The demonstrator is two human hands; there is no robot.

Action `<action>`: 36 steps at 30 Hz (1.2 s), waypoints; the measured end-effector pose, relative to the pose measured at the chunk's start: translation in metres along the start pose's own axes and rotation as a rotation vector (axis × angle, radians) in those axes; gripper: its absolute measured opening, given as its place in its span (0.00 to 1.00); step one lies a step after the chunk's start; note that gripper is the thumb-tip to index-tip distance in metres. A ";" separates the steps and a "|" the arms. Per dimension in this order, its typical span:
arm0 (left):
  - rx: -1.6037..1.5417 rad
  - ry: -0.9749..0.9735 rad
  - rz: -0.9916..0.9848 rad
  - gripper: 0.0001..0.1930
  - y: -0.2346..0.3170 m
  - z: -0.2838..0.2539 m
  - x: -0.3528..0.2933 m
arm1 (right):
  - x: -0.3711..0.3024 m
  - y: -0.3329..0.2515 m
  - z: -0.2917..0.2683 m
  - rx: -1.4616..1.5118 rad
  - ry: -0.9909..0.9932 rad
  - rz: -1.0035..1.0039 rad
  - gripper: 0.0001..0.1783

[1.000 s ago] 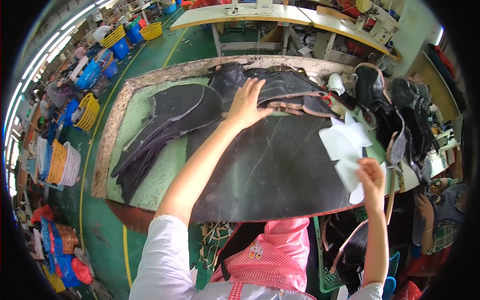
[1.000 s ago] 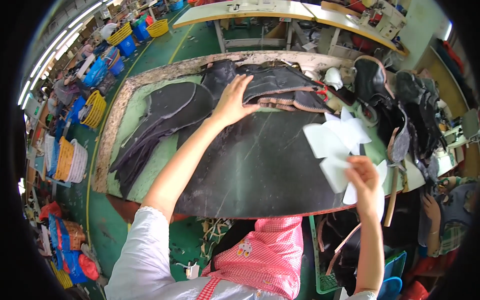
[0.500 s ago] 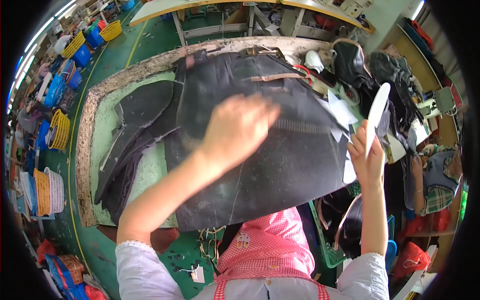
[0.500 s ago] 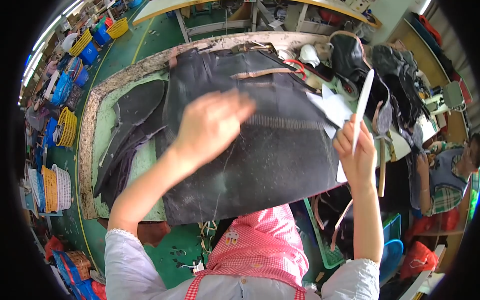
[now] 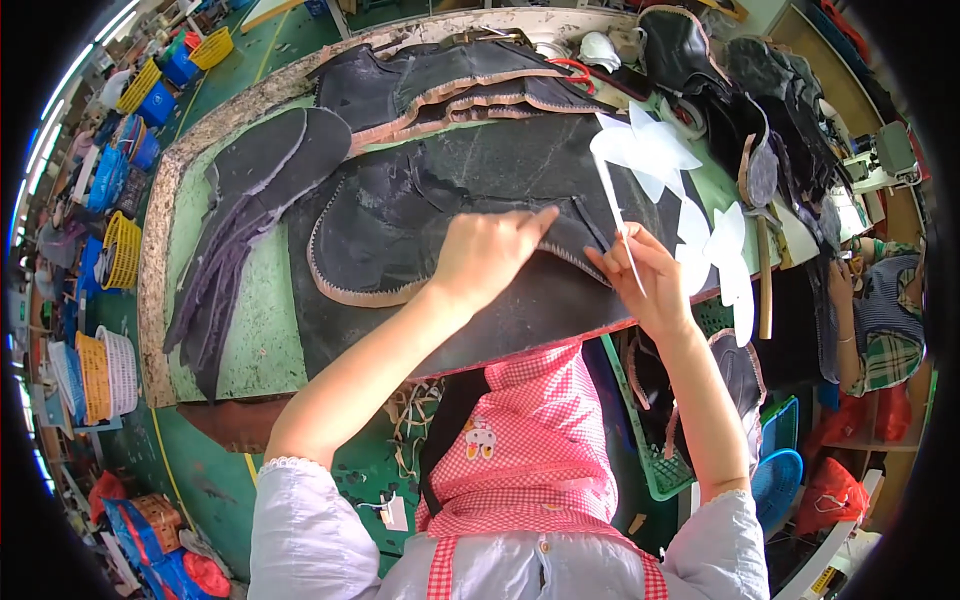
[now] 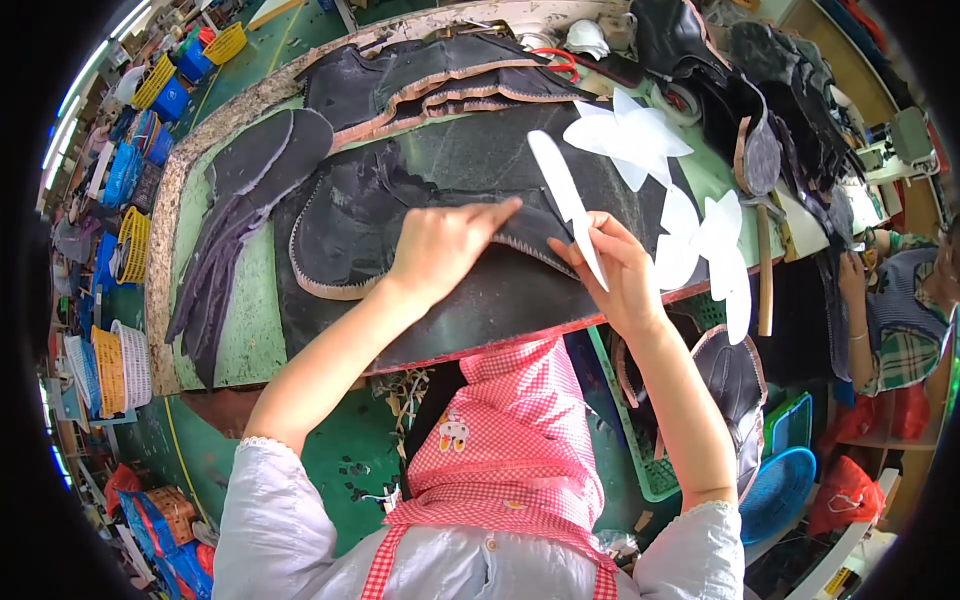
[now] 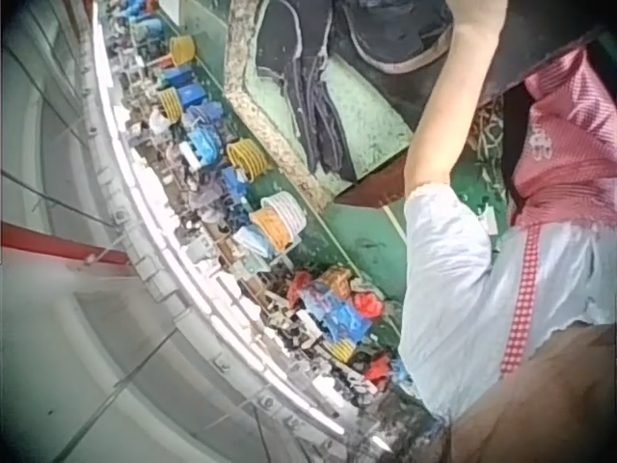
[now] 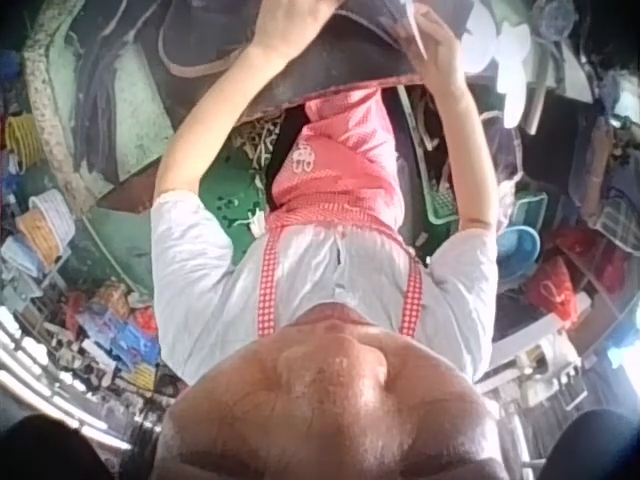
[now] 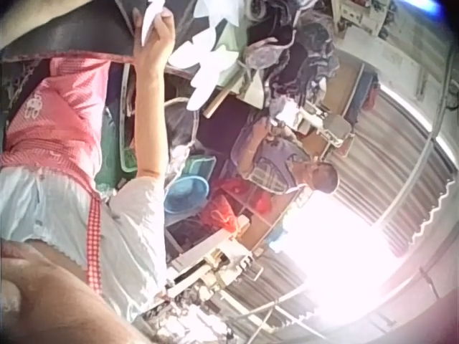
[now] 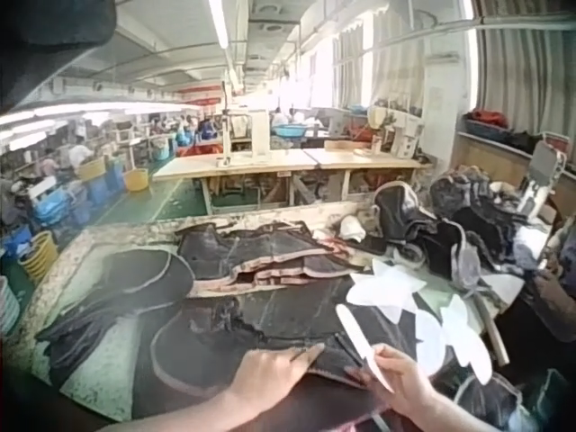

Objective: Assembling shoe components by placing internal padding/inserts into leather upper sections.

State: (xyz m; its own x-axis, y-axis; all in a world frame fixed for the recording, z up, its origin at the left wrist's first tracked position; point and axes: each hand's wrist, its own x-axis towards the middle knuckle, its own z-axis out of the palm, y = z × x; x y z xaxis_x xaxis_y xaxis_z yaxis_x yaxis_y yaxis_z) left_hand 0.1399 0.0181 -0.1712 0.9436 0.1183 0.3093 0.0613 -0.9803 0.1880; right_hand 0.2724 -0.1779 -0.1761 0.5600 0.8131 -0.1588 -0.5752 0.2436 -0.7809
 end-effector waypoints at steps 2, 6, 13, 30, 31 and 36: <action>0.050 0.055 -0.004 0.20 0.002 0.003 0.004 | -0.001 -0.003 -0.005 0.040 -0.036 -0.026 0.04; -0.217 0.111 0.056 0.33 0.020 0.003 -0.030 | -0.004 -0.026 -0.017 -0.056 0.097 -0.066 0.10; -1.115 0.002 -0.466 0.24 -0.003 -0.064 -0.042 | -0.003 -0.051 -0.009 -0.742 0.050 -0.101 0.13; -1.306 -0.433 -0.774 0.12 -0.022 -0.026 -0.030 | 0.021 -0.037 -0.002 -0.901 -0.092 0.365 0.15; -1.267 -0.462 -0.773 0.12 -0.022 -0.025 -0.030 | 0.021 -0.037 0.000 -0.940 -0.086 0.363 0.15; -0.877 -0.579 -0.678 0.14 -0.018 -0.028 -0.021 | 0.020 -0.035 0.006 -1.077 -0.084 0.342 0.15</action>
State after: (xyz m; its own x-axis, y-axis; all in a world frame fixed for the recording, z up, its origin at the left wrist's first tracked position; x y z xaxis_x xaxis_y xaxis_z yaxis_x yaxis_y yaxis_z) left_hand 0.1094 0.0376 -0.1548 0.8247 0.2529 -0.5058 0.5632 -0.2867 0.7749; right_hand 0.3004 -0.1672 -0.1487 0.4065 0.7926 -0.4545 0.1447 -0.5470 -0.8245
